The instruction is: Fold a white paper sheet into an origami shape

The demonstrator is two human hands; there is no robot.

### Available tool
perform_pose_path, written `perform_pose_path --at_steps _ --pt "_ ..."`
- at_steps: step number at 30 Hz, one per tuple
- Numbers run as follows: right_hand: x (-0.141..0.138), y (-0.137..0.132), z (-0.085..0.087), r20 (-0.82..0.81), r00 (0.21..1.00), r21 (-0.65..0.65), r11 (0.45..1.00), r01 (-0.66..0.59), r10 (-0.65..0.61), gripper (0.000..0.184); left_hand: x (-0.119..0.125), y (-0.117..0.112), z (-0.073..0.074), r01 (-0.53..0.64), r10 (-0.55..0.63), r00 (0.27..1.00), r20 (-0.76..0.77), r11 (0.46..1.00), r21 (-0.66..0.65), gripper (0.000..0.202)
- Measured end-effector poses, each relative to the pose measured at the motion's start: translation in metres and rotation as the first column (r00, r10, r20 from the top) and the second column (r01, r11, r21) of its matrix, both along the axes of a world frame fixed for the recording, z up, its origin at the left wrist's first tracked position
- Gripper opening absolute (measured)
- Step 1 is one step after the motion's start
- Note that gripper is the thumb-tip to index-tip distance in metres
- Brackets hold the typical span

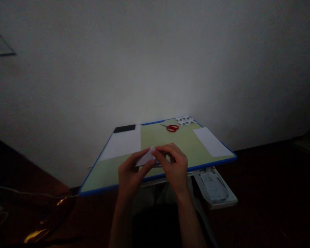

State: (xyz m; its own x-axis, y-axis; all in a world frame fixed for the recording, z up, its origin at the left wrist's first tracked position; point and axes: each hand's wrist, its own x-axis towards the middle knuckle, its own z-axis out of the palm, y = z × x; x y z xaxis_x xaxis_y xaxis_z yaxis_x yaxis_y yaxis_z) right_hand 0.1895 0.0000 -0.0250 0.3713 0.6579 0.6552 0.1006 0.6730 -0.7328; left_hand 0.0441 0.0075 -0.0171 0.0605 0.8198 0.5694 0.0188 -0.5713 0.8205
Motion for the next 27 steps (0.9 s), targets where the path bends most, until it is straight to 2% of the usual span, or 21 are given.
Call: perform_pose_path --at_steps 3,7,10,14,20,27 --pt "-0.0004 0.0009 -0.0015 0.026 0.999 0.031 0.999 0.038 -0.039 0.012 0.0019 0.0001 -0.0013 -0.01 0.01 1.0 0.014 1.0 0.006 0.03" --pt "-0.0009 0.0002 -0.0006 0.071 0.994 0.074 0.994 0.078 -0.083 0.007 0.0033 0.0 -0.0022 -0.005 0.005 0.999 0.049 1.0 0.004 0.029" --pt "0.0003 -0.0001 0.0005 0.087 0.992 0.095 0.992 0.085 -0.093 0.011 0.004 -0.0008 -0.0013 0.003 -0.003 0.998 0.064 1.0 -0.005 0.027" --pt "0.0029 0.0011 -0.0003 0.091 0.993 0.126 0.99 0.067 -0.079 0.02 0.005 -0.0018 0.0003 0.017 -0.017 0.997 0.076 1.0 0.002 0.027" --pt "0.0047 0.0006 -0.0011 0.078 0.997 0.105 0.994 0.019 -0.027 0.025 0.0066 -0.002 0.0006 0.023 -0.023 0.995 0.096 1.0 -0.006 0.029" --pt "0.0076 -0.0041 -0.0006 0.094 0.995 0.073 0.996 -0.044 0.037 0.03 0.006 -0.0029 0.0007 0.048 -0.039 0.993 0.109 0.996 -0.079 0.034"
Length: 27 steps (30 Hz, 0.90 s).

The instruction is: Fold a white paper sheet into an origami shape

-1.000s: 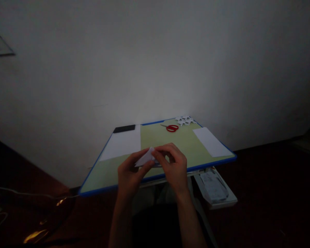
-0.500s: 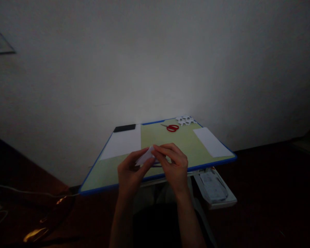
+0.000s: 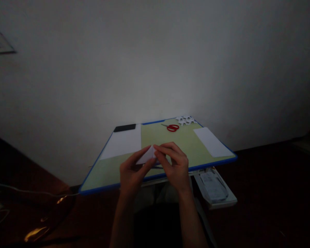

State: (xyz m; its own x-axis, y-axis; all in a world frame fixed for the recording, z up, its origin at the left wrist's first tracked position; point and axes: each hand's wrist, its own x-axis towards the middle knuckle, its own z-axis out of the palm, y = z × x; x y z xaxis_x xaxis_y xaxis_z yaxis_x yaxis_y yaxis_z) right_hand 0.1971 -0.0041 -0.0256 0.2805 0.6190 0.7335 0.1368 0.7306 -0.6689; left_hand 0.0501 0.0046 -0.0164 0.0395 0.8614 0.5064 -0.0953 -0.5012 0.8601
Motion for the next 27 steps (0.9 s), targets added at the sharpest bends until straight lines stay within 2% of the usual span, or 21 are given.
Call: perform_pose_path --at_steps 6,13,27 --pt "0.0011 0.0031 -0.0029 0.023 1.0 -0.014 1.0 -0.003 0.003 0.03 -0.0018 0.0022 -0.0024 0.0 0.001 1.0 -0.022 1.0 0.023 0.034" --pt "-0.0028 0.0033 -0.0005 -0.072 0.997 -0.018 1.0 -0.011 0.01 0.019 -0.0012 0.0021 -0.0028 -0.022 0.024 0.999 -0.041 0.997 0.071 0.031" --pt "-0.0034 0.0024 0.0021 -0.107 0.992 -0.061 0.995 -0.074 0.067 0.01 -0.0009 0.0008 -0.0036 -0.02 0.023 0.999 -0.039 0.997 0.072 0.031"
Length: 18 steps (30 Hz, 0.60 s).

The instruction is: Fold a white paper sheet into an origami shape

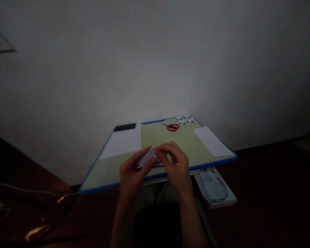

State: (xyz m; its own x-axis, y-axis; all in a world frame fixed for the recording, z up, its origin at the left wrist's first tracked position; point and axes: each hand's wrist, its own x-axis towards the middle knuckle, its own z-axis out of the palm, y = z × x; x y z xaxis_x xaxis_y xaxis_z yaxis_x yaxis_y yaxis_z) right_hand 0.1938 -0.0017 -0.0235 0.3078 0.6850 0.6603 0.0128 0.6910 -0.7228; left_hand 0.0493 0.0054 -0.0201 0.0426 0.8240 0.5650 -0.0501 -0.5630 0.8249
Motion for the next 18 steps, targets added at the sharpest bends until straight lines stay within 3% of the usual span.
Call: perform_pose_path --at_steps 6,18 --pt "-0.0028 -0.0007 -0.0008 -0.087 0.996 -0.066 0.998 0.0 -0.006 0.011 -0.0003 0.0003 0.002 -0.007 0.007 1.0 -0.01 1.0 0.017 0.029" --pt "-0.0004 -0.0032 0.0005 -0.022 1.0 -0.045 0.999 0.008 -0.009 0.011 -0.0009 -0.0012 0.0043 -0.017 0.018 0.998 -0.052 1.0 0.019 0.032"
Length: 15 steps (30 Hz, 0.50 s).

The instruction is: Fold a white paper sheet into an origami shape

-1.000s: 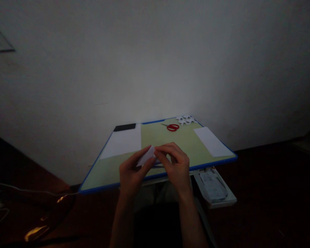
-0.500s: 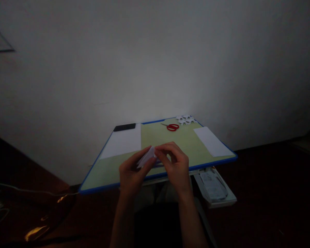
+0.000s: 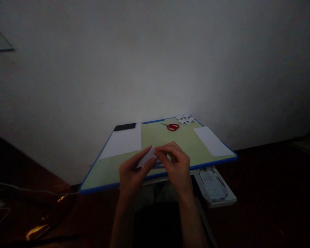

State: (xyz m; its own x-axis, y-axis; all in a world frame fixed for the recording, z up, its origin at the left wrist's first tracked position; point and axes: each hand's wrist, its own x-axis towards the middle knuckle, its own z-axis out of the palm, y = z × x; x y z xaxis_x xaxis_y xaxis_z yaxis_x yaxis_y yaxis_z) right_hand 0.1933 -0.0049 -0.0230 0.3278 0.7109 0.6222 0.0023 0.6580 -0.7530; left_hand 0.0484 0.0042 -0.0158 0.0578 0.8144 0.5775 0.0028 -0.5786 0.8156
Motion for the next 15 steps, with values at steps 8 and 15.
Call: perform_pose_path --at_steps 8,15 --pt "-0.0022 -0.0043 0.0035 0.022 0.999 0.045 0.999 -0.026 0.025 0.016 -0.0004 -0.0022 -0.0009 -0.008 0.005 0.998 0.064 0.999 0.035 0.013" --pt "-0.0006 -0.0076 0.0034 0.124 0.992 0.101 0.994 -0.041 0.029 0.025 -0.0038 -0.0031 0.0004 -0.034 0.033 0.999 0.021 0.998 0.061 0.007"
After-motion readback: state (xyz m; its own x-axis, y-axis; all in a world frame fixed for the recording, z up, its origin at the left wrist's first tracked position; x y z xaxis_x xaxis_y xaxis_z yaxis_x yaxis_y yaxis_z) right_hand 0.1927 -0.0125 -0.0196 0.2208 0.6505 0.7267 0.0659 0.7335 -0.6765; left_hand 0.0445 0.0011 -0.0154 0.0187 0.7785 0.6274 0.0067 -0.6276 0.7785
